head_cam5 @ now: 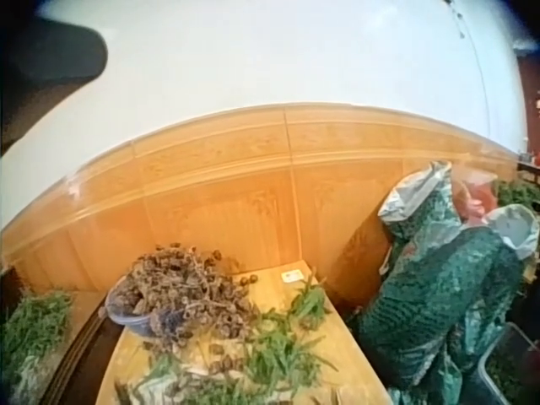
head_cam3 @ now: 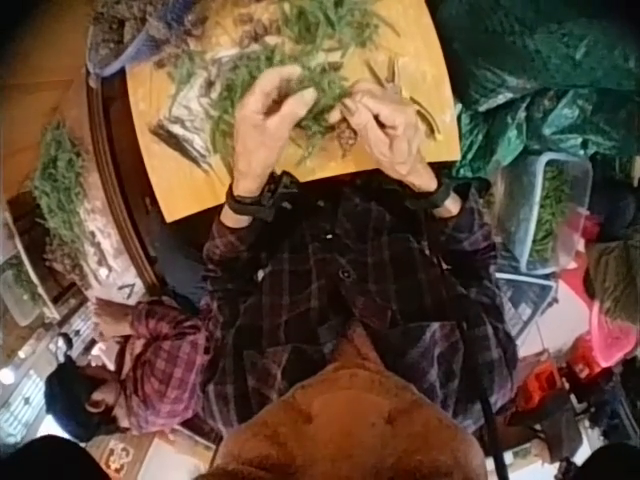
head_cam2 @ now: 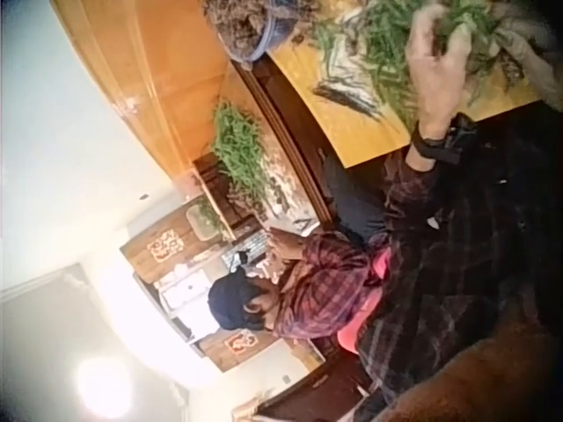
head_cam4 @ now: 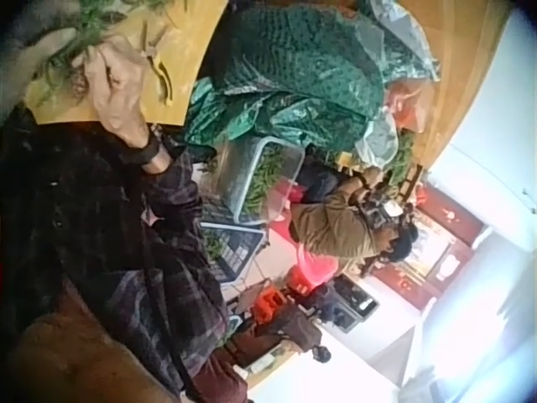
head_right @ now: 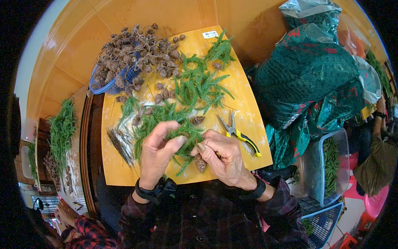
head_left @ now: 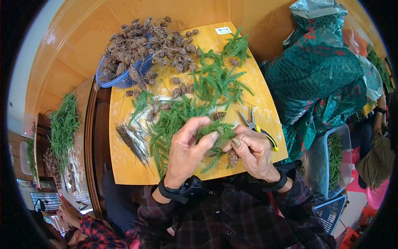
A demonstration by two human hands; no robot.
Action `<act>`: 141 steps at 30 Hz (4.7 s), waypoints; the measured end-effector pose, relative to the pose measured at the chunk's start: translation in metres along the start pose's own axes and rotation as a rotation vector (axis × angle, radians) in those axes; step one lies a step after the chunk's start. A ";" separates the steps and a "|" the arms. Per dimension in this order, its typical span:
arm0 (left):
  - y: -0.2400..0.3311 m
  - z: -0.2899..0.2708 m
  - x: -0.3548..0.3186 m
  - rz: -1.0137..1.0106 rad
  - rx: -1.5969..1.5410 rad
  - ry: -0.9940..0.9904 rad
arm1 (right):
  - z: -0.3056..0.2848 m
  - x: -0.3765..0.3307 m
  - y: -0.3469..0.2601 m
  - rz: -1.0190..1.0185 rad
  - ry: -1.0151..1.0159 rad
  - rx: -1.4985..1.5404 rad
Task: The person picks up pinecones and green branches from a table, then attaches the pinecones to the branches by hand. Using pliers, the person trims and secures the wire on the assembled pieces before setting them aside.
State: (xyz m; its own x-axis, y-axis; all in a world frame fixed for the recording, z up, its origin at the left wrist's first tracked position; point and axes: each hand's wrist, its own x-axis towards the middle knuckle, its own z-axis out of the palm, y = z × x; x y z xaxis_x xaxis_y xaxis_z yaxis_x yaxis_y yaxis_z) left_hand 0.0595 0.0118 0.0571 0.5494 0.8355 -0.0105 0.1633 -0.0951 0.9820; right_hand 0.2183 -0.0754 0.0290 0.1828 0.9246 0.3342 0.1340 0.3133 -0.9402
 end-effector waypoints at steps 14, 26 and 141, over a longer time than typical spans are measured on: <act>-0.014 -0.014 0.001 -0.161 -0.346 -0.157 | -0.001 0.001 -0.008 0.073 0.064 0.050; -0.006 -0.009 0.002 -0.234 -0.597 -0.121 | 0.001 0.003 -0.007 -0.025 0.042 -0.008; -0.028 0.011 -0.013 0.162 -0.053 0.046 | 0.005 -0.001 -0.005 -0.179 0.091 -0.541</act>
State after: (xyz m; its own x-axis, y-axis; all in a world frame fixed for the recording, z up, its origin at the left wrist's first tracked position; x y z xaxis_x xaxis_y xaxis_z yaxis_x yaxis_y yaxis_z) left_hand 0.0567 -0.0029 0.0277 0.5270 0.8354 0.1562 0.0315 -0.2029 0.9787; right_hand 0.2123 -0.0767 0.0328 0.1917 0.8376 0.5116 0.6453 0.2852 -0.7087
